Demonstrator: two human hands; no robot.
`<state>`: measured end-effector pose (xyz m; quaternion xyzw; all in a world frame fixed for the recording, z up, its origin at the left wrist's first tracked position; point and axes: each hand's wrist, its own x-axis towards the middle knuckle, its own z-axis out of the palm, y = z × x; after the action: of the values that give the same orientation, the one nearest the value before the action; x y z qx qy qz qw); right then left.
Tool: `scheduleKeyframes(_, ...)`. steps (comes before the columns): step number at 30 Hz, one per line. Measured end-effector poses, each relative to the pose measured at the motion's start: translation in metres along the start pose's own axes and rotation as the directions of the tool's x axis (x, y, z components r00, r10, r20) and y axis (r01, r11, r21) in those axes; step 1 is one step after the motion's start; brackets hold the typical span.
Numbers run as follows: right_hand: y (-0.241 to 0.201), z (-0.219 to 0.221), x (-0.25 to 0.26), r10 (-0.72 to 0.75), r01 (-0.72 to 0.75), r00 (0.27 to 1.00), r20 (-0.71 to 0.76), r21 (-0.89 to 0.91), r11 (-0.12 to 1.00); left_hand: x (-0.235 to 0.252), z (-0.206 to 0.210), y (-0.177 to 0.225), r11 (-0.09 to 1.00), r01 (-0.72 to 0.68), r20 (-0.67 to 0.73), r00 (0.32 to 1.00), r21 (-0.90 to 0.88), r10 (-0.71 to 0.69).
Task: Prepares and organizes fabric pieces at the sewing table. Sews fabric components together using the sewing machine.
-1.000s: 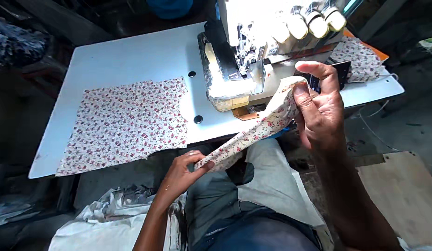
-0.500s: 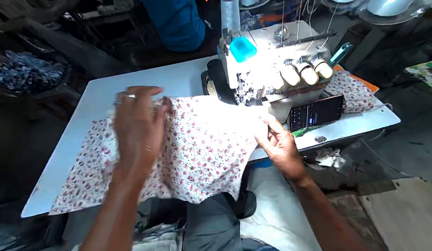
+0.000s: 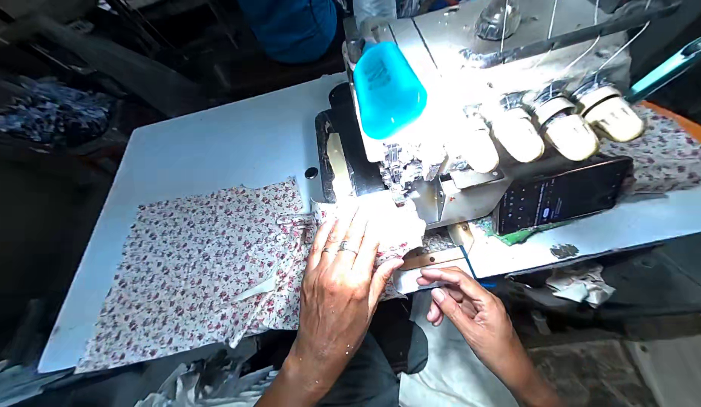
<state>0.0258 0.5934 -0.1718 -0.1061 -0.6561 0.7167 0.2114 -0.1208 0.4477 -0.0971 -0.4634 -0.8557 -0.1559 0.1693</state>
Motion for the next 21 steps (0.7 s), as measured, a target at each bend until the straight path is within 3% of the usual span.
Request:
scheduleKeyframes(5,-0.008,0.001,0.006,-0.053,0.052,0.999,-0.009,-0.057,0.997,0.009,0.0,0.0,0.999,-0.045,0.017,0.999,-0.02,0.046)
scheduleKeyframes(11,-0.009,0.025,0.021,-0.058,0.083,0.954,0.295,-0.071,0.994,0.0,-0.022,0.001,0.975,-0.041,0.071,0.996,-0.218,0.058)
scheduleKeyframes(15,-0.001,0.009,-0.013,0.062,0.09,0.896,0.44,-0.317,0.944,-0.043,-0.063,-0.017,0.951,-0.026,0.124,0.99,-0.308,0.067)
scheduleKeyframes(18,0.009,-0.024,-0.054,0.226,0.015,0.885,0.406,-0.511,0.859,-0.093,-0.071,-0.041,0.917,0.069,0.186,0.983,-0.394,0.006)
scheduleKeyframes(21,0.019,-0.052,-0.09,0.305,-0.019,0.895,0.327,-0.653,0.757,-0.143,-0.052,-0.042,0.876,0.182,0.356,0.934,-0.447,-0.013)
